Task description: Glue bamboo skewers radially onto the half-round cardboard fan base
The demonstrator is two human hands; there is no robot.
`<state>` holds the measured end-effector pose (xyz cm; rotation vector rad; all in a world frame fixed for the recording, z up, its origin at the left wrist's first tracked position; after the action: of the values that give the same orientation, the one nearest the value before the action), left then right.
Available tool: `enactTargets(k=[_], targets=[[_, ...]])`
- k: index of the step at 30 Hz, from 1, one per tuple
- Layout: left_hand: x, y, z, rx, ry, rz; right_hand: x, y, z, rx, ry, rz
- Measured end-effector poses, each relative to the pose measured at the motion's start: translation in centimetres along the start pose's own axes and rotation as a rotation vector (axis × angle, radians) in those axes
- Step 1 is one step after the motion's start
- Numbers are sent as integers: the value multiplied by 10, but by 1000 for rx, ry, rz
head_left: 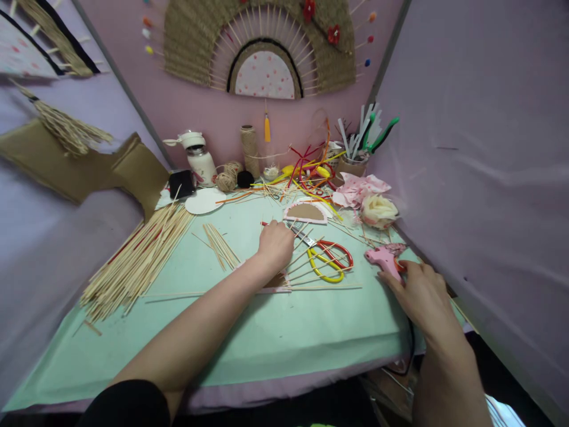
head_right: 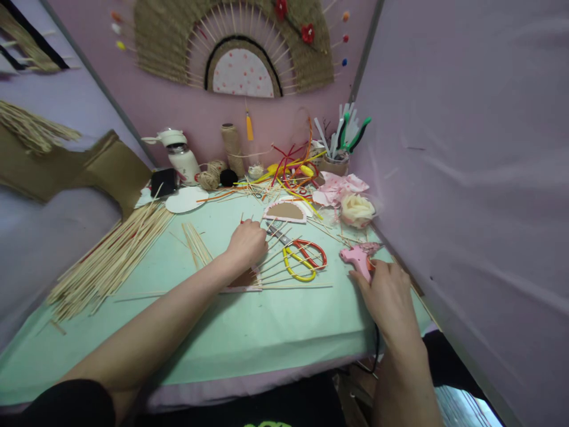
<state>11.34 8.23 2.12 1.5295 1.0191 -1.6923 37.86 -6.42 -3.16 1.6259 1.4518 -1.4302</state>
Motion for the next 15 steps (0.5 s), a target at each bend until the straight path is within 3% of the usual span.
enactTargets(k=[4,8,15], targets=[[-2,2,0,13,6,7,4,-1,-4,54,-15,117],[-14,-2,3,-8,40,32,-1,-5,-5,92,-12,92],[-43,-43,22,-99,203,392,-39,1,7,236,-13,-147]])
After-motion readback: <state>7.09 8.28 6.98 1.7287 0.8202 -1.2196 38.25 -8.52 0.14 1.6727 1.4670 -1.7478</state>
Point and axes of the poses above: each hand's wrist, its own z-axis away from the middle knuckle, its own x-axis out of the palm, y = z × x, the point moved 5 cm from there along -z, towards the middle knuckle, and after that the axes turned 4 degrees about -z, right-handed, at the moved point
